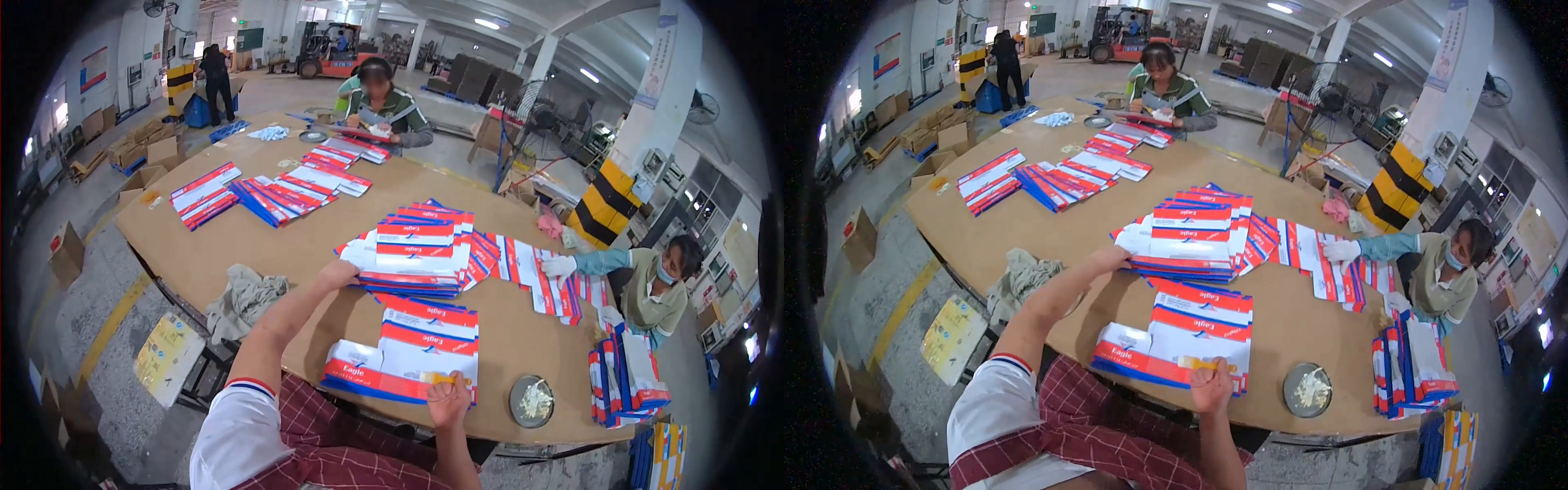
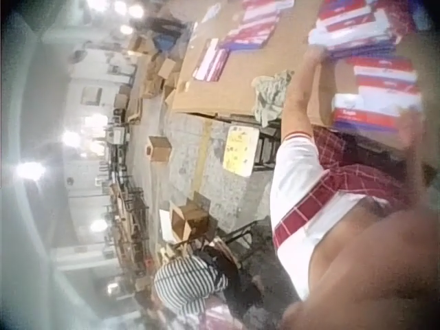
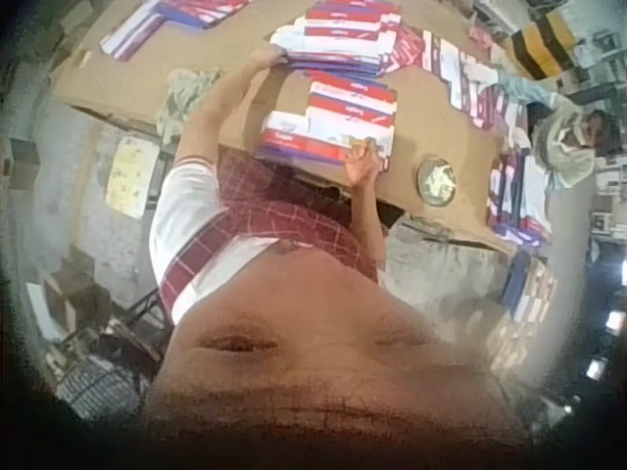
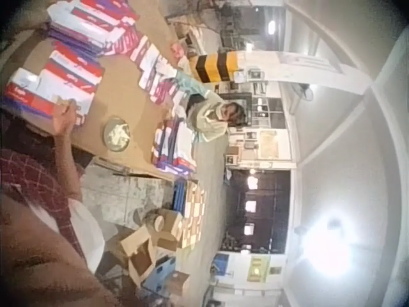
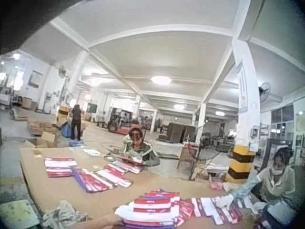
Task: The recorder uses a wooden stick to apply adhesive from a container onto specific areas of paper folders.
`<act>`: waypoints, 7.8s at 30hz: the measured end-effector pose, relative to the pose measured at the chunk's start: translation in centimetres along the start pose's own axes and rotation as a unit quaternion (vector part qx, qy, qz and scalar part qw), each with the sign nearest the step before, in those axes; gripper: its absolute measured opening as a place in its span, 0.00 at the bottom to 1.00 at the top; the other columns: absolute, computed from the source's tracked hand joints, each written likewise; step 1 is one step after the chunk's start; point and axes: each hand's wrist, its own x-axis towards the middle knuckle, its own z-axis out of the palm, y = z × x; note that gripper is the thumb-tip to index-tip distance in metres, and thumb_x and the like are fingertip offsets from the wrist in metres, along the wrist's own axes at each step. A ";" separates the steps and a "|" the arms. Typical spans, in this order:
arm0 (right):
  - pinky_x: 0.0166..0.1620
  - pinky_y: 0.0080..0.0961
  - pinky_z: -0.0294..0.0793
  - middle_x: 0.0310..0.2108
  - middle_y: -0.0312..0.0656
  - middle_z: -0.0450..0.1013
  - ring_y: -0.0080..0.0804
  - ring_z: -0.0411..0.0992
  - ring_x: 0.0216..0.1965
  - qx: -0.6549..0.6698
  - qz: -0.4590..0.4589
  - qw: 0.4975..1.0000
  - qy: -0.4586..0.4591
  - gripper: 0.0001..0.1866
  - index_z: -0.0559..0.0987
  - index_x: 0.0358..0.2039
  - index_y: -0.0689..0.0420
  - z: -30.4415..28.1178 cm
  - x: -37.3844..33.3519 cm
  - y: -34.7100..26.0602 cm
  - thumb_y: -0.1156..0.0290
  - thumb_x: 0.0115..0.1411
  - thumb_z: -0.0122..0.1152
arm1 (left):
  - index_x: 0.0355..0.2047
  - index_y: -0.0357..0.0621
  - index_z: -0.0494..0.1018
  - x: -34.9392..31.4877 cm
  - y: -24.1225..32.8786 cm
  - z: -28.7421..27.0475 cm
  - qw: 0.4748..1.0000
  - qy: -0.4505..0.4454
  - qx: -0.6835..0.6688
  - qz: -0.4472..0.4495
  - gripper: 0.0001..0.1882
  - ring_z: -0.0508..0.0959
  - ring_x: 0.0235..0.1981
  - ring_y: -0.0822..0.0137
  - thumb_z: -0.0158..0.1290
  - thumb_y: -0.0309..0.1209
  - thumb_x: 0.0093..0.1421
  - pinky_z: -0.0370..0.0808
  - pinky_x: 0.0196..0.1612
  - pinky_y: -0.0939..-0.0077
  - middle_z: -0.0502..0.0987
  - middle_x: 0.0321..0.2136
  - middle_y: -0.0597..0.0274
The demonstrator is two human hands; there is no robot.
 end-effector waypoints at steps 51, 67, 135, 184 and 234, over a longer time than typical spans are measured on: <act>0.21 0.19 0.67 0.15 0.37 0.68 0.22 0.67 0.17 -0.548 -0.376 0.607 0.436 0.16 0.70 0.23 0.61 -15.3 -6.3 -24.5 0.62 0.61 0.48 | 0.42 0.42 0.68 -14.1 19.6 4.0 0.979 0.122 -0.062 -0.148 0.12 0.67 0.44 0.57 0.44 0.29 0.58 0.59 0.49 0.60 0.68 0.37 0.53; 0.22 0.25 0.65 0.12 0.38 0.68 0.25 0.67 0.16 -0.674 -0.306 0.461 0.489 0.18 0.71 0.19 0.61 -15.1 -5.4 -24.2 0.59 0.58 0.51 | 0.42 0.40 0.68 -14.2 20.5 3.2 0.985 0.098 -0.040 -0.136 0.12 0.66 0.47 0.58 0.44 0.29 0.58 0.57 0.53 0.61 0.68 0.41 0.55; 0.18 0.13 0.63 0.12 0.35 0.65 0.17 0.62 0.13 -0.407 -0.062 0.892 0.185 0.14 0.65 0.23 0.56 0.4 3.0 5.6 0.62 0.63 0.42 | 0.15 0.47 0.65 -15.9 20.0 3.4 0.956 0.267 -0.119 -0.021 0.09 0.69 0.31 0.65 0.50 0.18 0.35 0.58 0.47 0.59 0.66 0.21 0.66; 0.20 0.22 0.61 0.11 0.40 0.64 0.24 0.63 0.15 -0.594 -0.034 0.803 0.027 0.10 0.65 0.22 0.62 2.1 4.8 3.9 0.69 0.56 0.45 | 0.16 0.47 0.65 -16.0 19.8 4.0 0.956 0.268 -0.115 -0.018 0.09 0.69 0.31 0.64 0.50 0.18 0.34 0.58 0.48 0.60 0.65 0.22 0.66; 0.19 0.22 0.61 0.11 0.38 0.64 0.21 0.63 0.14 -0.624 -0.048 0.779 0.028 0.10 0.66 0.20 0.61 0.6 4.3 4.2 0.70 0.56 0.45 | 0.17 0.47 0.66 -16.0 20.0 3.9 0.954 0.269 -0.130 -0.017 0.10 0.69 0.31 0.64 0.48 0.16 0.33 0.57 0.48 0.60 0.66 0.22 0.65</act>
